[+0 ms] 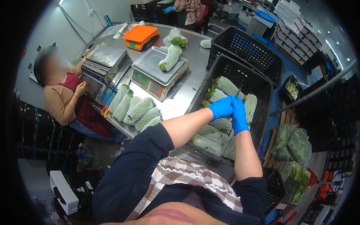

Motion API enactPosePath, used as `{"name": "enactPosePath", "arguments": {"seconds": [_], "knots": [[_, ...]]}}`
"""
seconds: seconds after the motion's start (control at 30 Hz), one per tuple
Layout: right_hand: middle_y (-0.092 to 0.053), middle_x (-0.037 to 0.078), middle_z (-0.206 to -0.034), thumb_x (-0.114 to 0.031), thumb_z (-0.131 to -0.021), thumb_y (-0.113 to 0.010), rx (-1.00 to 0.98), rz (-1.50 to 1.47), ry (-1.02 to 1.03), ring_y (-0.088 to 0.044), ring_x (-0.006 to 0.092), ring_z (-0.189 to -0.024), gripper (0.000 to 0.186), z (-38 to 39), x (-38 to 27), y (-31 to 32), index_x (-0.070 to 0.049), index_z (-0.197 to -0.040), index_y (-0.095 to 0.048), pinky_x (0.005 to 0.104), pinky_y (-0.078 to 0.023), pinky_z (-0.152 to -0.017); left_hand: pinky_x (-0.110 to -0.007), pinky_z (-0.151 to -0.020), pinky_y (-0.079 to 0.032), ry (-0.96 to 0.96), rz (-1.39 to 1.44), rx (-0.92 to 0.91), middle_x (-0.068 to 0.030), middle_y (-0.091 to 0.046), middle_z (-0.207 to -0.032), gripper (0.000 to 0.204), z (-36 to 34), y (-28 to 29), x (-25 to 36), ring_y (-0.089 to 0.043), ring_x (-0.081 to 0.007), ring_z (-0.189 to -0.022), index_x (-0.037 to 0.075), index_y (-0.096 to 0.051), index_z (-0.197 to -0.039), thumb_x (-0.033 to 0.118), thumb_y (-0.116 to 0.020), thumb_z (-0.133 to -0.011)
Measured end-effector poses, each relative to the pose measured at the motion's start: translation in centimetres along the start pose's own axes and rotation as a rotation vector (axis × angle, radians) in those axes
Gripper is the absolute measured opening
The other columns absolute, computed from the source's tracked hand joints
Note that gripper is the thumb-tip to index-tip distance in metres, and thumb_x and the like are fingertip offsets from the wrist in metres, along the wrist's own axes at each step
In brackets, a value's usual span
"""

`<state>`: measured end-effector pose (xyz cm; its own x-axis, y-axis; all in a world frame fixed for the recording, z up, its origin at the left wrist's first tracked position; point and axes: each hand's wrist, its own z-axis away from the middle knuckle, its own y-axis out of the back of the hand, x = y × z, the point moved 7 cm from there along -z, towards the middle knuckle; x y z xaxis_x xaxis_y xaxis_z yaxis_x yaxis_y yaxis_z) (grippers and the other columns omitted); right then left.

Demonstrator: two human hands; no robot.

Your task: The person uses a knife to trim the stem end of green fruits wrapped in protective foam nets. The trimmed fruits are placed into a black crate. Another person nearby weighs similar items on a scale.

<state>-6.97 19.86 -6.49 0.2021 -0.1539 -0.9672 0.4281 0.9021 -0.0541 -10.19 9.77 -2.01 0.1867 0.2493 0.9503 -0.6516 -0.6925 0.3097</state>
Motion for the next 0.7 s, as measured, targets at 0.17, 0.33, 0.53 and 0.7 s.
{"name": "enactPosePath", "arguments": {"seconds": [0.17,0.33,0.53,0.7], "knots": [[-0.065,0.010,-0.110,-0.033,-0.098,-0.058,-0.009,0.007,-0.004,-0.062,0.0203,-0.096,0.037,-0.1,0.0,-0.2,-0.006,-0.122,-0.059,0.0335,-0.050,-0.082,-0.039,-0.063,-0.055,0.012,0.025,0.002,-0.0226,-0.069,-0.086,0.029,-0.2,-0.2,-0.6,-0.070,-0.0278,-0.071,-0.002,-0.055,-0.110,0.007,-0.058,-0.083],[-0.065,0.009,-0.106,-0.034,-0.098,-0.058,0.004,-0.010,0.027,-0.061,0.0192,-0.094,0.036,-0.3,0.1,-0.1,-0.006,-0.120,-0.059,0.0333,-0.050,-0.080,-0.039,-0.062,-0.055,0.003,0.024,0.005,-0.0222,-0.069,-0.086,0.031,-0.1,-0.1,-0.5,-0.070,-0.0273,-0.071,-0.002,-0.053,-0.113,0.007,-0.057,-0.083],[-0.065,0.009,-0.108,-0.034,-0.098,-0.057,-0.041,0.007,0.044,-0.061,0.0195,-0.096,0.037,-0.7,0.4,-0.1,-0.006,-0.122,-0.058,0.0338,-0.050,-0.082,-0.039,-0.063,-0.055,0.017,-0.001,-0.021,-0.0225,-0.069,-0.086,0.032,-0.3,-0.2,-0.6,-0.070,-0.0282,-0.073,-0.002,-0.053,-0.115,0.004,-0.056,-0.083],[-0.065,0.009,-0.107,-0.034,-0.098,-0.057,-0.008,-0.002,0.040,-0.061,0.0188,-0.094,0.036,-0.2,0.2,-0.1,-0.006,-0.122,-0.058,0.0337,-0.050,-0.081,-0.040,-0.064,-0.056,-0.032,-0.007,-0.034,-0.0224,-0.070,-0.088,0.033,0.8,0.5,1.5,-0.071,-0.0294,-0.076,-0.002,-0.056,-0.116,0.003,-0.056,-0.083]]}}
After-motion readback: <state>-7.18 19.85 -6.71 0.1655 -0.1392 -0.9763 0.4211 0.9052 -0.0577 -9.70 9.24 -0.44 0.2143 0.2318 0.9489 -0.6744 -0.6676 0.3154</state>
